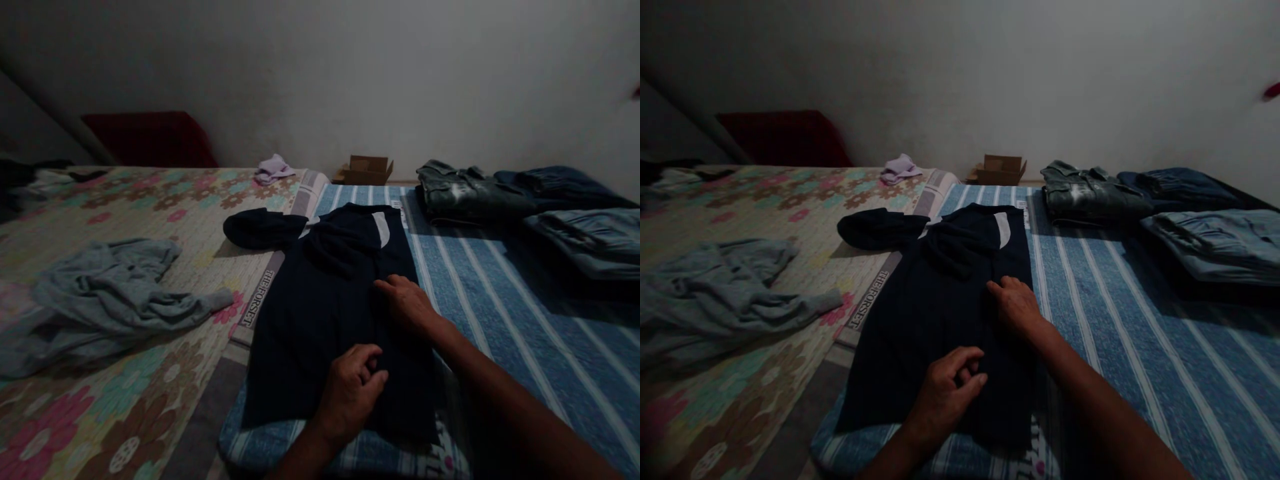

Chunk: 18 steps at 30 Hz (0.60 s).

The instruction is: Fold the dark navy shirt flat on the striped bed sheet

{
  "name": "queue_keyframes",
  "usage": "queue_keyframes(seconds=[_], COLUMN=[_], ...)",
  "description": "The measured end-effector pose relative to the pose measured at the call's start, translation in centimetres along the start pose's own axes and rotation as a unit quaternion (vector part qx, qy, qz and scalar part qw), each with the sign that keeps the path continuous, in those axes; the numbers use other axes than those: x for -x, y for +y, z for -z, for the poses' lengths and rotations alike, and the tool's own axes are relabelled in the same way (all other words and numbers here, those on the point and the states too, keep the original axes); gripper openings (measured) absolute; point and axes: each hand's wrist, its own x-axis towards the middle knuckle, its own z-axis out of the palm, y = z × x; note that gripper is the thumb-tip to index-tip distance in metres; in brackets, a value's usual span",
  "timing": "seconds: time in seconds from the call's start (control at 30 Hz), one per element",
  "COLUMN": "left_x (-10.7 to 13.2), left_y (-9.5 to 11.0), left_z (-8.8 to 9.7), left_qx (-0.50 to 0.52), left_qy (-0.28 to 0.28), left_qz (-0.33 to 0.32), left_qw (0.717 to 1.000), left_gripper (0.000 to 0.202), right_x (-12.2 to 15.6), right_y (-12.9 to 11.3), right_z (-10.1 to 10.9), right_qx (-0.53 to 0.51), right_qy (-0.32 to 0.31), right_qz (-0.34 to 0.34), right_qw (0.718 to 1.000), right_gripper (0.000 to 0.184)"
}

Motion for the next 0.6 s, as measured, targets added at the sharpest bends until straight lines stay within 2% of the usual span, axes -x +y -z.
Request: queue_keyframes(seconds=[0.1,0.23,0.4,0.53,0.6], left_x=[-0.2,-0.8,-1.7,-2.8,-3.3], left_y=[-0.1,0.3,1.3,1.6,1.5], left_z=[0.0,0.3,0.8,1.0,0.9], left_qx=[0.032,0.070,0.023,0.006,0.010], left_qy=[-0.007,-0.048,-0.091,-0.111,-0.123], left_qz=[0.039,0.078,0.101,0.132,0.139], left_qw=[0.999,0.993,0.990,0.985,0.983], left_gripper=[0.029,0.041,0.062,0.074,0.061], right_x=[-1.4,-3.3,-4.8,-5.1,-5.1], right_y=[0.4,0.8,1.2,1.6,1.7], right_z=[1.2,1.9,2.2,2.3,2.3], right_qx=[0.052,0.100,0.111,0.087,0.073], right_qy=[-0.026,-0.069,-0.070,-0.048,-0.043], right_qz=[0.037,0.100,0.155,0.136,0.118], right_qw=[0.998,0.988,0.979,0.986,0.989], right_gripper=[0.029,0.025,0.022,0.020,0.021])
